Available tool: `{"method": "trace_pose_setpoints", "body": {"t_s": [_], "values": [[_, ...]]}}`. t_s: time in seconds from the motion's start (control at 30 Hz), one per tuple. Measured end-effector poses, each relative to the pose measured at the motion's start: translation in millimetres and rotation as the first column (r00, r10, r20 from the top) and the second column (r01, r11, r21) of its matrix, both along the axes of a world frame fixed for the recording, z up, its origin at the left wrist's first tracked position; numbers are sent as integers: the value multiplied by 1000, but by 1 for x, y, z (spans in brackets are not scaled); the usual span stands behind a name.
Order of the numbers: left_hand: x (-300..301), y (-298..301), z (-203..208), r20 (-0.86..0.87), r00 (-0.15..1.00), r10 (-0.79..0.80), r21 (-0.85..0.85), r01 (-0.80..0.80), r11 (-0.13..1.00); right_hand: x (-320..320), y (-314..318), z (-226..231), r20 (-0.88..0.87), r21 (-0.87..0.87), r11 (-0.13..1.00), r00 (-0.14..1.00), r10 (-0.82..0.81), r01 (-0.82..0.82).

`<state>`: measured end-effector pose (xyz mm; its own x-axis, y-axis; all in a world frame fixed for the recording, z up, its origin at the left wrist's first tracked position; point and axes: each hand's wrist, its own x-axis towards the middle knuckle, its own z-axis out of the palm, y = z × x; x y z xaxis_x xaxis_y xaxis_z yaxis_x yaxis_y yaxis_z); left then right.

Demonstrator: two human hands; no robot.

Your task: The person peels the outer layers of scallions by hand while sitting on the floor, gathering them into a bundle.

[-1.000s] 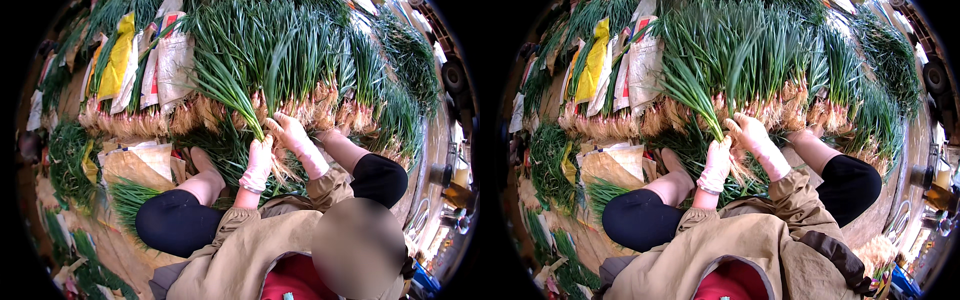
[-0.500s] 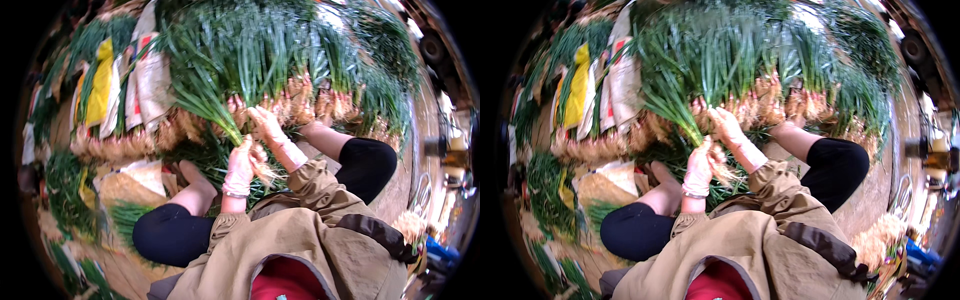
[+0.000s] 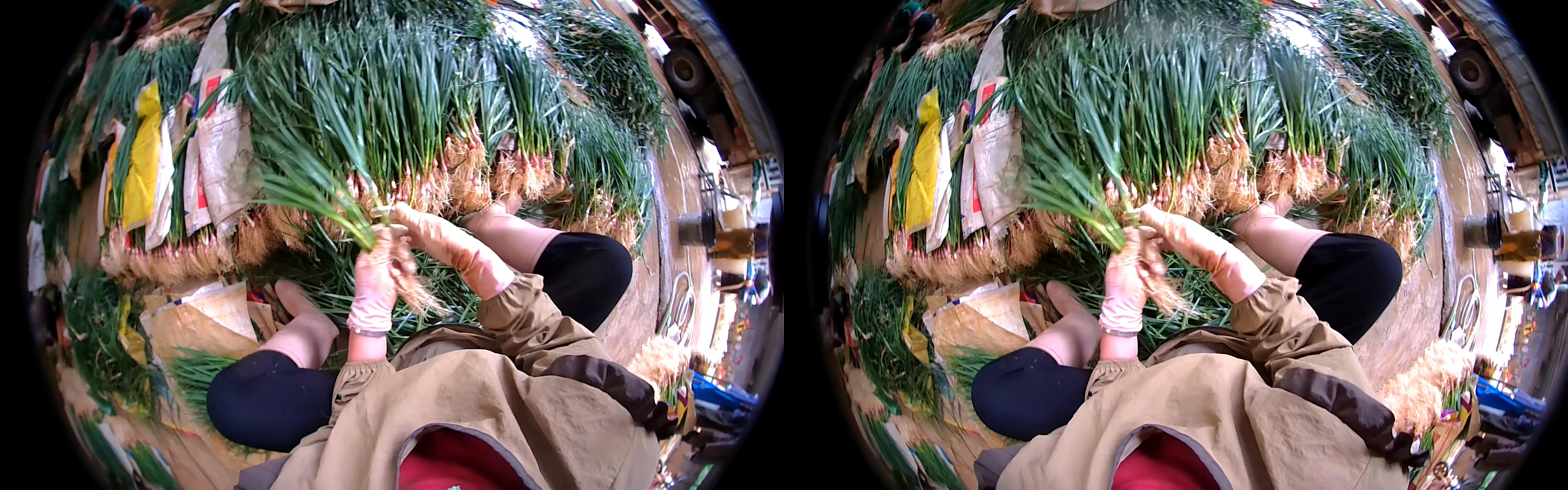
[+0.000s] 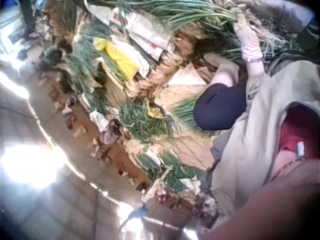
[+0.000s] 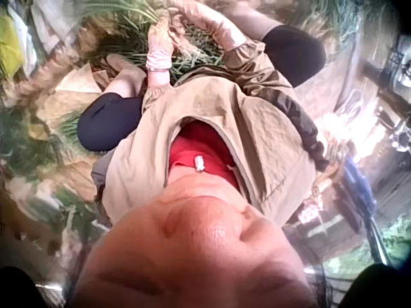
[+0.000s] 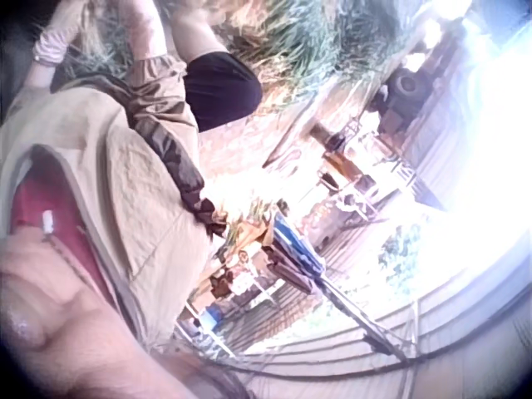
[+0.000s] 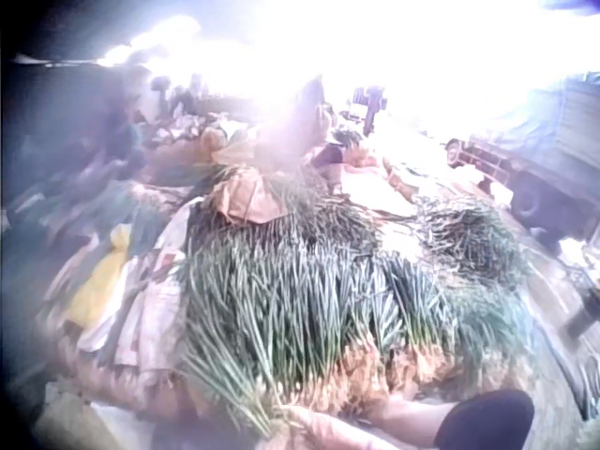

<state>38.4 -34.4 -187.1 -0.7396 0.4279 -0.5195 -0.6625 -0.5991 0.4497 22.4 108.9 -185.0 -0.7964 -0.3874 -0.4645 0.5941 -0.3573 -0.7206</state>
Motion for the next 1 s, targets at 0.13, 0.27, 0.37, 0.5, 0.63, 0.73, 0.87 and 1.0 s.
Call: {"method": "trace_pose_setpoints", "body": {"t_s": [0.13,0.27,0.37,0.5,0.63,0.73,0.87,1.0], "values": [[2,24,10,-53,994,-96,-294,76,953,1,15,27,-290,448,793,906,-308,413],[-5,14,-1,-17,1000,21,-137,-23,990,-13,126,31,-494,635,428,764,-415,643],[-8,1,-21,-71,997,42,-114,-50,992,-31,209,45,-406,847,163,814,-415,506],[-10,-4,-28,-62,995,78,-141,-86,986,-65,202,22,-274,927,-331,918,-286,173],[-13,-1,-28,-8,996,84,-165,-84,983,-86,76,-34,97,995,-34,979,180,-93],[-14,10,-29,-67,997,44,-186,-55,981,-86,76,-76,-195,972,139,981,21,190],[-13,4,-26,-118,993,26,-266,-57,962,-65,59,-25,-231,585,760,956,-179,284],[-13,18,-12,-16,1000,19,-197,-22,980,-18,12,-21,-80,434,899,997,-22,55]]}}
